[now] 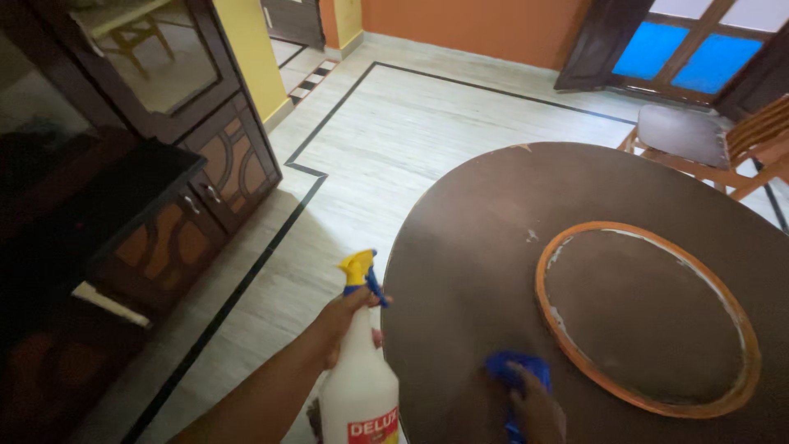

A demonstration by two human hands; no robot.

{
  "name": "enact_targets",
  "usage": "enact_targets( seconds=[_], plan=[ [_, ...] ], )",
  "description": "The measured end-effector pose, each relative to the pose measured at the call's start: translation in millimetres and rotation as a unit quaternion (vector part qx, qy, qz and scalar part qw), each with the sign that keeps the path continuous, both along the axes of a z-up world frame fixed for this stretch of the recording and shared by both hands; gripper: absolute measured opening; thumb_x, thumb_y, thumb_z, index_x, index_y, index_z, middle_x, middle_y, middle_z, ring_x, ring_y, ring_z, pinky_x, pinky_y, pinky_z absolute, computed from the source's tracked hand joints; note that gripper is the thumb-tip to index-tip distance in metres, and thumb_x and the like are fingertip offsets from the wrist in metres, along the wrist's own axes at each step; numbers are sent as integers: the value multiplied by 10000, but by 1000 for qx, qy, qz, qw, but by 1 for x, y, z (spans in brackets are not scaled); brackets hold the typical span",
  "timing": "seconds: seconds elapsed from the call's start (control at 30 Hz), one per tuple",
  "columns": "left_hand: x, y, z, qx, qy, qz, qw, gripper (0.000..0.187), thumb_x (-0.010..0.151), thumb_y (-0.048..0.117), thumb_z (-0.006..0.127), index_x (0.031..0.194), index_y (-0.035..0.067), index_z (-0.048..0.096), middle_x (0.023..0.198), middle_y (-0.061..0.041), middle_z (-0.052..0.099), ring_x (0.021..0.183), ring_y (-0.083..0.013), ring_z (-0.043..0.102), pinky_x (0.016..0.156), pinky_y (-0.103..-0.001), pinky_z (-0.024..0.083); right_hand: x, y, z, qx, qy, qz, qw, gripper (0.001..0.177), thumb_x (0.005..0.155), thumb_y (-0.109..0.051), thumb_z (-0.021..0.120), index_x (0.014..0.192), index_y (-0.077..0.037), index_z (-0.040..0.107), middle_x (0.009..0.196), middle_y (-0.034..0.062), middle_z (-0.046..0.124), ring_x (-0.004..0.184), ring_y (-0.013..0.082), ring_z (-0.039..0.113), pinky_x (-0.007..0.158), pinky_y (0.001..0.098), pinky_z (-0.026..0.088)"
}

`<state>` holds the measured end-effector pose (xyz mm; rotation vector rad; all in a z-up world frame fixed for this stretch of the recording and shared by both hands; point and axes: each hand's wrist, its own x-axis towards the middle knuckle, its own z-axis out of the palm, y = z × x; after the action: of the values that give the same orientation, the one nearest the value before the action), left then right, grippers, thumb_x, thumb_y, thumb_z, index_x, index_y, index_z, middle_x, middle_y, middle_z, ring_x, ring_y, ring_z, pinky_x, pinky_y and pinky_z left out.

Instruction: The person wipes a round wooden table with a blue cloth while holding a spray bottle. A round tray remains on the table throughout the cleaning process.

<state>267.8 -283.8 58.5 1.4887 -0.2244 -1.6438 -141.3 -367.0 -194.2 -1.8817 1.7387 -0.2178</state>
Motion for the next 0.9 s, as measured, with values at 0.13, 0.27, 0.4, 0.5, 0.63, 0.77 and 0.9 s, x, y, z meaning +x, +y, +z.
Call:
enact_targets(
  seconds=[0.13, 0.27, 0.4, 0.5, 0.63, 0.77, 0.9],
  plan=[
    [33, -54, -3, -72, 17, -29, 997, 423, 840, 338, 637, 1216, 144, 659, 786, -164, 591, 534, -226, 610, 507, -412, 558, 38, -30, 34, 0, 71, -86, 994, 519, 919, -392, 687, 1414, -256, 608, 1280, 143, 719, 1179, 349, 695, 1022, 455, 546],
    [82, -108, 9, -121, 4, -53, 991, 449, 828, 323, 654, 1236, 139, 615, 924, -143, 613, 574, -228, 629, 524, -427, 569, 85, -70, 60, 5, 22, -183, 983, 524, 927, -401, 657, 1401, -189, 588, 1238, 173, 703, 1105, 368, 709, 967, 507, 527],
    [125, -144, 15, -129, -47, -96, 986, 530, 820, 354, 648, 1299, 140, 576, 1080, -138, 633, 589, -216, 633, 527, -410, 554, 126, -103, 74, -64, -8, -202, 977, 504, 940, -361, 646, 1388, -132, 610, 1203, 222, 692, 1093, 405, 684, 934, 518, 530],
    [152, -165, 21, -167, -51, -121, 977, 574, 793, 300, 659, 1321, 134, 504, 1256, -69, 695, 597, -230, 632, 572, -403, 573, 144, -123, 92, -145, -57, -168, 973, 462, 947, -337, 645, 1352, -113, 643, 1151, 223, 724, 1064, 374, 726, 942, 489, 557],
    [177, -184, 24, -166, -34, -149, 974, 582, 790, 282, 660, 1330, 138, 498, 1272, -58, 693, 596, -230, 634, 592, -408, 573, 173, -126, 125, -167, -76, -215, 959, 466, 944, -314, 671, 1343, -73, 661, 1122, 250, 750, 1044, 383, 749, 925, 482, 572],
    [195, -206, 24, -178, -23, -156, 971, 576, 778, 271, 661, 1316, 145, 500, 1238, -56, 693, 581, -229, 619, 588, -422, 560, 201, -133, 163, -84, -61, -312, 944, 544, 956, -330, 638, 1469, -161, 571, 1195, 248, 687, 1030, 421, 701, 889, 508, 540],
    [209, -230, 25, -190, -12, -156, 969, 570, 781, 276, 680, 1307, 141, 508, 1227, -46, 687, 582, -229, 621, 583, -419, 562, 203, -149, 155, -106, -97, -297, 944, 532, 969, -332, 624, 1460, -133, 577, 1196, 247, 703, 1070, 401, 701, 925, 500, 524]
  ],
)
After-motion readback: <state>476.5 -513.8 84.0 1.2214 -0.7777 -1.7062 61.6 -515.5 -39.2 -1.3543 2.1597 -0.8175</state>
